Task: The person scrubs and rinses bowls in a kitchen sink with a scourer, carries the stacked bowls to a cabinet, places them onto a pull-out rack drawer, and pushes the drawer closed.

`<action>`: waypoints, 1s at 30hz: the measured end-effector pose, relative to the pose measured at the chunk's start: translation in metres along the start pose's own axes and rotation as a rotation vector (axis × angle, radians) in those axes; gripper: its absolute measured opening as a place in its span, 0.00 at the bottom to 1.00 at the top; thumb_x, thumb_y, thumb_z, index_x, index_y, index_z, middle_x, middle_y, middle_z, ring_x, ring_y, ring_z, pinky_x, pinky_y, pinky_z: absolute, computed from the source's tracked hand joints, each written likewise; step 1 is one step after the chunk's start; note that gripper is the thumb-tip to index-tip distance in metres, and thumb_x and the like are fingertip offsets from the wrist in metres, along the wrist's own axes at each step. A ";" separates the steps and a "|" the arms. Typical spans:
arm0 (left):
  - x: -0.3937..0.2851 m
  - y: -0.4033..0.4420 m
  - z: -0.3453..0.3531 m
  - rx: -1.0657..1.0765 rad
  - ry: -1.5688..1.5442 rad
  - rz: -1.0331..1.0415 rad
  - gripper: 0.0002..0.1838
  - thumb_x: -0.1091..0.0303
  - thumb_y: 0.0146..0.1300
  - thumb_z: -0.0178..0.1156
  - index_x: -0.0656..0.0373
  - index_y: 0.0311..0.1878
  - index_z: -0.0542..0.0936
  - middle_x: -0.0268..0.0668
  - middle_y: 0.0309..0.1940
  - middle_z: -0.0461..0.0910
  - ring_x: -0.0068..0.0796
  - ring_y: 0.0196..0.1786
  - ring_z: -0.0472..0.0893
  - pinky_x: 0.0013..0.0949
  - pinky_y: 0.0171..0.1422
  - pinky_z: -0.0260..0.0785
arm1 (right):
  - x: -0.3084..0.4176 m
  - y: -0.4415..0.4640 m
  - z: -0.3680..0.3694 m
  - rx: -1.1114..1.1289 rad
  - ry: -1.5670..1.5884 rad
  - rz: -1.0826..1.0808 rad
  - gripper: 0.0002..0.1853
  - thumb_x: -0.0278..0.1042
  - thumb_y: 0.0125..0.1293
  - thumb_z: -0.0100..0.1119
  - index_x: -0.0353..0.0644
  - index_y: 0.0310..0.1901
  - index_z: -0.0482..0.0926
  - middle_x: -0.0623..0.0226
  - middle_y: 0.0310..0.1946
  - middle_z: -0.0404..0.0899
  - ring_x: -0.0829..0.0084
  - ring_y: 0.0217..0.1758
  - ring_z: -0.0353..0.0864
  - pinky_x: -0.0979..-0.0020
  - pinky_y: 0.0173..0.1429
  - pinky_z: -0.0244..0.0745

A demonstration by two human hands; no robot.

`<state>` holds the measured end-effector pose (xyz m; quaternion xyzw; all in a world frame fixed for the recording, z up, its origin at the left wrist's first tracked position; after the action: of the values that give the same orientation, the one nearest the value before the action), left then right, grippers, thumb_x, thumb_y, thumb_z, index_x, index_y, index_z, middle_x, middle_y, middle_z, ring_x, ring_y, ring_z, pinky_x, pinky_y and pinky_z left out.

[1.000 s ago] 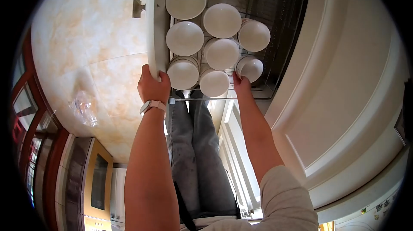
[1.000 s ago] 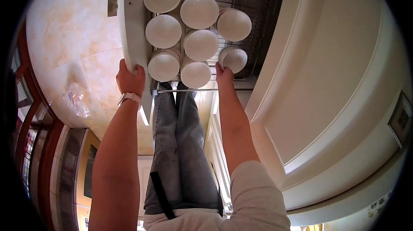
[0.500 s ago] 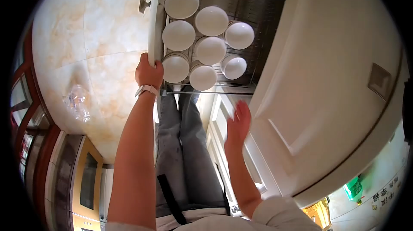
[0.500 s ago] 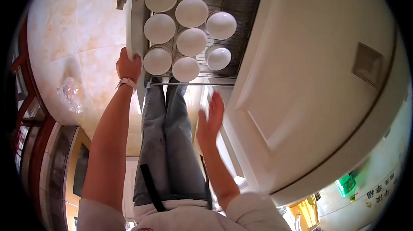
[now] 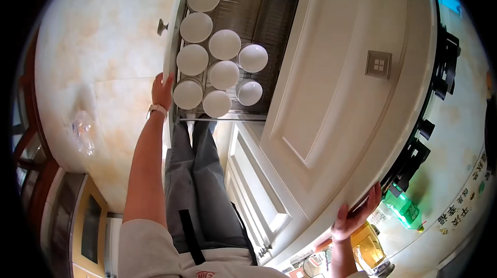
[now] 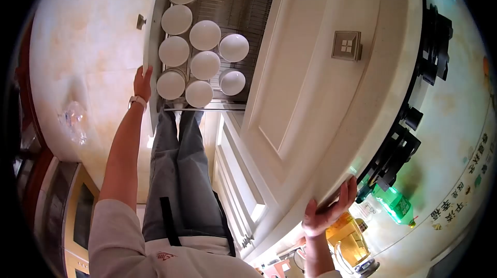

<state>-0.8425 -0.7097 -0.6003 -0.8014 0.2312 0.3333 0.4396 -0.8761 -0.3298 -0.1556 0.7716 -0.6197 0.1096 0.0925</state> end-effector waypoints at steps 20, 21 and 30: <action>-0.011 -0.025 0.076 0.035 -0.095 0.045 0.25 0.48 0.65 0.46 0.64 0.46 0.72 0.46 0.36 0.74 0.42 0.41 0.72 0.35 0.49 0.62 | 0.009 -0.002 0.009 -0.031 0.086 0.039 0.34 0.48 0.59 0.49 0.38 0.63 0.55 0.43 0.63 0.47 0.47 0.68 0.49 0.51 0.66 0.52; -0.018 -0.030 0.086 0.054 -0.112 0.002 0.24 0.49 0.65 0.47 0.64 0.47 0.72 0.46 0.36 0.74 0.42 0.41 0.72 0.36 0.49 0.62 | 0.008 -0.002 0.008 -0.018 0.066 0.032 0.34 0.48 0.59 0.49 0.38 0.63 0.55 0.43 0.63 0.47 0.47 0.68 0.48 0.50 0.66 0.51; -0.022 -0.047 0.173 0.100 0.008 0.000 0.25 0.48 0.64 0.45 0.62 0.51 0.70 0.50 0.45 0.73 0.49 0.49 0.72 0.43 0.52 0.64 | 0.007 -0.004 0.000 -0.021 -0.010 -0.002 0.35 0.47 0.56 0.53 0.34 0.61 0.57 0.39 0.62 0.49 0.44 0.65 0.51 0.47 0.67 0.47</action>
<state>-0.8830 -0.5357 -0.6260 -0.7799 0.2493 0.3180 0.4781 -0.8705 -0.3356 -0.1538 0.7717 -0.6205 0.0992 0.0978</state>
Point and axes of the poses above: each hand's wrist, its own y-axis towards the middle knuckle, its own z-axis out of the palm, x = y × z, the point moved 4 cm from there along y, towards the middle knuckle
